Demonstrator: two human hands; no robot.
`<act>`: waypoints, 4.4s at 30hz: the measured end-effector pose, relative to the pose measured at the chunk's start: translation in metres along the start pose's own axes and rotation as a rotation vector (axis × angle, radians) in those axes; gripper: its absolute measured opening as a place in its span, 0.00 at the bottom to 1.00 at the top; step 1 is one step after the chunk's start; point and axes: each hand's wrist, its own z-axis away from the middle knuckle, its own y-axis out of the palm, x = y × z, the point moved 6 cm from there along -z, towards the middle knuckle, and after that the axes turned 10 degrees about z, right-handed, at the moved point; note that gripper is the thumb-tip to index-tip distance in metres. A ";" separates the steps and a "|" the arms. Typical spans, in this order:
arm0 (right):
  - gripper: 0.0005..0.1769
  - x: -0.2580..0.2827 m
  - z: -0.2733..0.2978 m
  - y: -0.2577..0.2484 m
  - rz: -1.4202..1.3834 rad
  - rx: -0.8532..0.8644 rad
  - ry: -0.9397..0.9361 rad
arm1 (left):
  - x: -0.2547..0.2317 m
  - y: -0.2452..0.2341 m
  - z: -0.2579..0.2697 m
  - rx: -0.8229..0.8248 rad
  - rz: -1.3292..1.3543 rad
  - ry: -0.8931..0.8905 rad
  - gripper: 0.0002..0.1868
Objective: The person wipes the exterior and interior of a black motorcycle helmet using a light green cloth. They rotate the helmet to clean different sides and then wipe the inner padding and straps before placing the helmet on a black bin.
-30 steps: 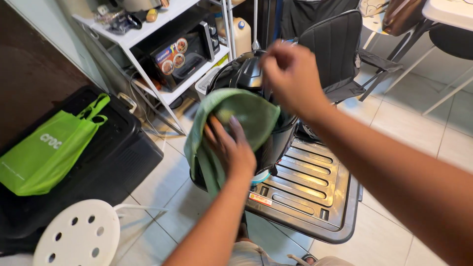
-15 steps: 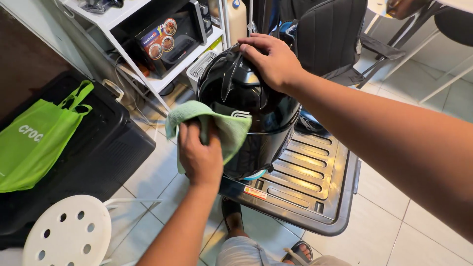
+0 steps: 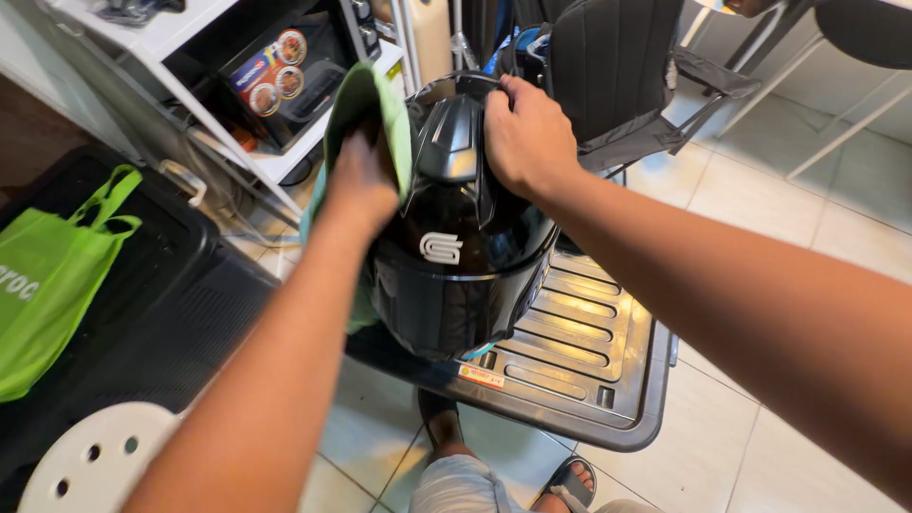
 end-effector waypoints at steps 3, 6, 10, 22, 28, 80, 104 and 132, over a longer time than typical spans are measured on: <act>0.31 -0.001 0.003 -0.005 -0.017 -0.025 -0.016 | 0.008 0.024 -0.072 0.383 0.195 0.165 0.26; 0.29 -0.002 0.005 -0.008 -0.028 -0.025 -0.029 | 0.012 0.059 -0.103 0.652 0.827 -0.750 0.23; 0.40 -0.002 0.012 -0.012 -0.229 -0.033 -0.022 | -0.015 0.063 -0.127 0.777 0.706 -0.515 0.21; 0.45 0.007 0.021 -0.013 -0.348 0.081 -0.024 | -0.035 0.034 -0.091 0.770 0.464 0.218 0.25; 0.44 0.006 0.023 -0.014 -0.417 0.085 -0.029 | 0.004 0.073 -0.106 0.837 1.000 -0.732 0.28; 0.16 -0.187 0.384 0.101 -0.829 0.785 0.915 | -0.257 -0.010 0.294 -0.695 1.262 -1.448 0.20; 0.23 -0.118 0.278 0.112 -1.747 0.314 0.824 | -0.165 -0.124 -0.023 -0.155 0.660 0.196 0.14; 0.26 -0.119 0.131 0.130 -1.552 0.012 0.237 | -0.160 -0.036 -0.079 0.431 0.341 -0.044 0.22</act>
